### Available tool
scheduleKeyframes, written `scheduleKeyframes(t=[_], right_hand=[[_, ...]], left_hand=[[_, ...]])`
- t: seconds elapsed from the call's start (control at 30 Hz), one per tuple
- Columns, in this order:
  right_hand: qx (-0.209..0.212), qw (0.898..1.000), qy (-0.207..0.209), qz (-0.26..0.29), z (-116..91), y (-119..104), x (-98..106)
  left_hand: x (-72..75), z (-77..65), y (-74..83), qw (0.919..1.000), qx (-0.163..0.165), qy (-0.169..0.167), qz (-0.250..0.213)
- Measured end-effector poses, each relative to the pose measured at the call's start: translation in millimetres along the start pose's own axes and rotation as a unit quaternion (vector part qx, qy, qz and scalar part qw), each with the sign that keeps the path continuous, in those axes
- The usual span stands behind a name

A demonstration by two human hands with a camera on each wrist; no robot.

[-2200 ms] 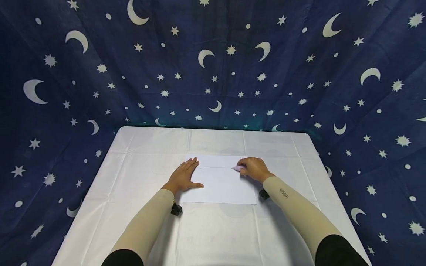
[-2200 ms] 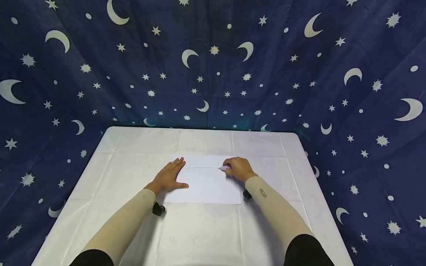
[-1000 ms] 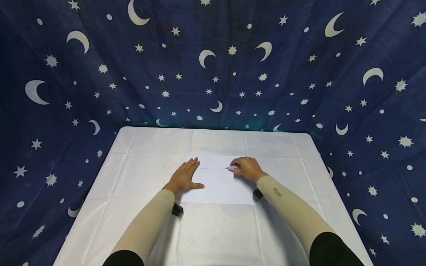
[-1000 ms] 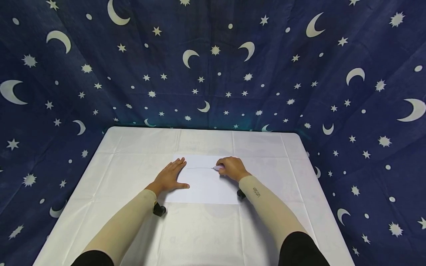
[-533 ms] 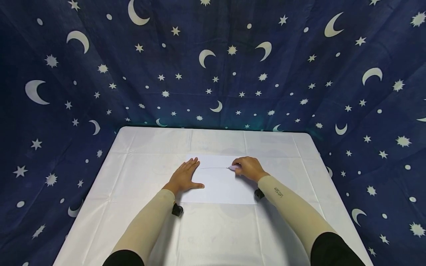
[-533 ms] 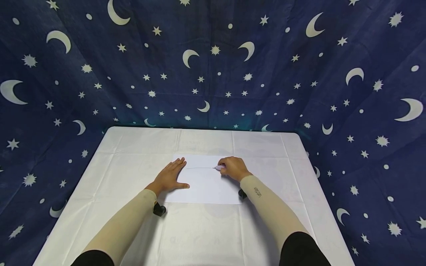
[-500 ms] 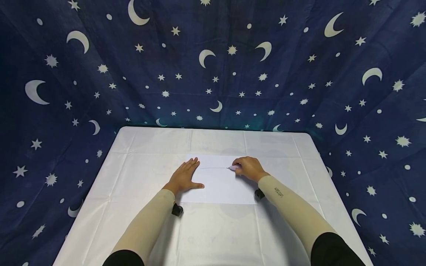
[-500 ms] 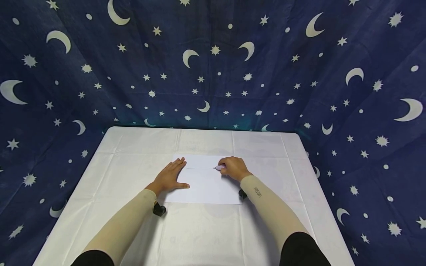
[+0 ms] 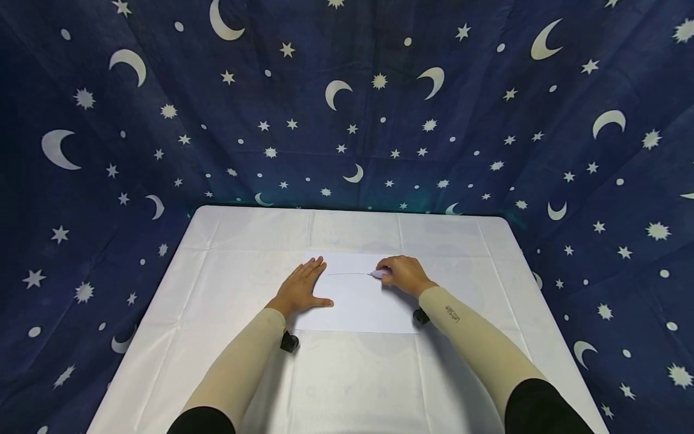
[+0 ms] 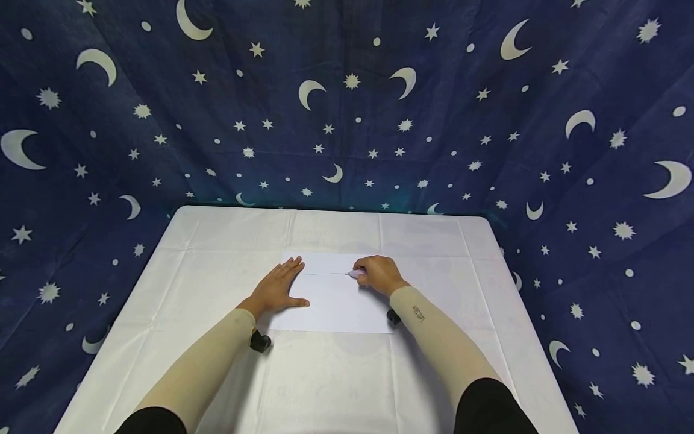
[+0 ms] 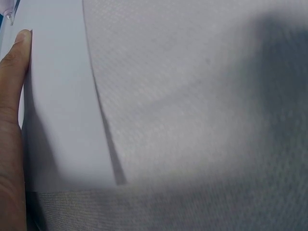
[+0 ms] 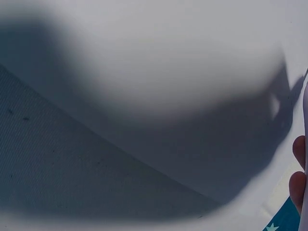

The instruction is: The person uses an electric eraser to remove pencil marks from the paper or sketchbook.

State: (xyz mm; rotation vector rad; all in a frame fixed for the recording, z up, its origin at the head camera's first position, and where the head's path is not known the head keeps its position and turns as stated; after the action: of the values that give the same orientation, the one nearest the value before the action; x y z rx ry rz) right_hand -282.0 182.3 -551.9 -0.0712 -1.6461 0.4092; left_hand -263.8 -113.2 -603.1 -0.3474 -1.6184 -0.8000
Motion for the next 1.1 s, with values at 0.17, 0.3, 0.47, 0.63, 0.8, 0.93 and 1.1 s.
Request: scheduleKeyframes(t=[0.17,0.3,0.47,0.63,0.8,0.93,1.1], right_hand=[[-0.001,1.000,-0.003,-0.003,0,3,1],[-0.002,1.000,-0.002,-0.004,-3,5,5],[-0.006,1.000,-0.002,-0.006,-6,10,9],[-0.006,1.000,0.006,-0.011,-9,17,10],[0.000,1.000,0.010,-0.008,-9,22,9],[0.002,1.000,0.007,0.000,-8,19,7],[0.003,1.000,0.011,0.008,-6,13,5]], left_hand=[[-1.7,0.4,-1.6,0.9999,-0.007,0.014,0.000],[0.2,-0.8,-0.4,0.9998,-0.012,0.016,-0.002],[2.4,-1.4,1.2,0.9998,-0.015,0.015,-0.006],[1.7,-1.0,1.2,0.9998,-0.010,0.014,-0.005],[0.4,-1.1,0.0,0.9998,-0.013,0.017,-0.001],[1.1,-1.3,0.4,0.9998,-0.013,0.017,0.000],[3.6,-1.5,3.2,0.9999,-0.007,0.011,-0.007]])
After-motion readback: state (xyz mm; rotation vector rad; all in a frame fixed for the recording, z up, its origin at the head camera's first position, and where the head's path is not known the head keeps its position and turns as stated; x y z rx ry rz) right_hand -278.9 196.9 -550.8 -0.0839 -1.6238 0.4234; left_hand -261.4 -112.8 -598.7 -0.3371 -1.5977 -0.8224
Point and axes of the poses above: each hand's wrist, its own z-axis towards the middle knuckle, its own x-axis out of the back of the hand, y = z × x, the point moved 1 cm from there along z, towards the middle knuckle, and after that the axes turned 14 degrees about -x, right-handed, at the moved point
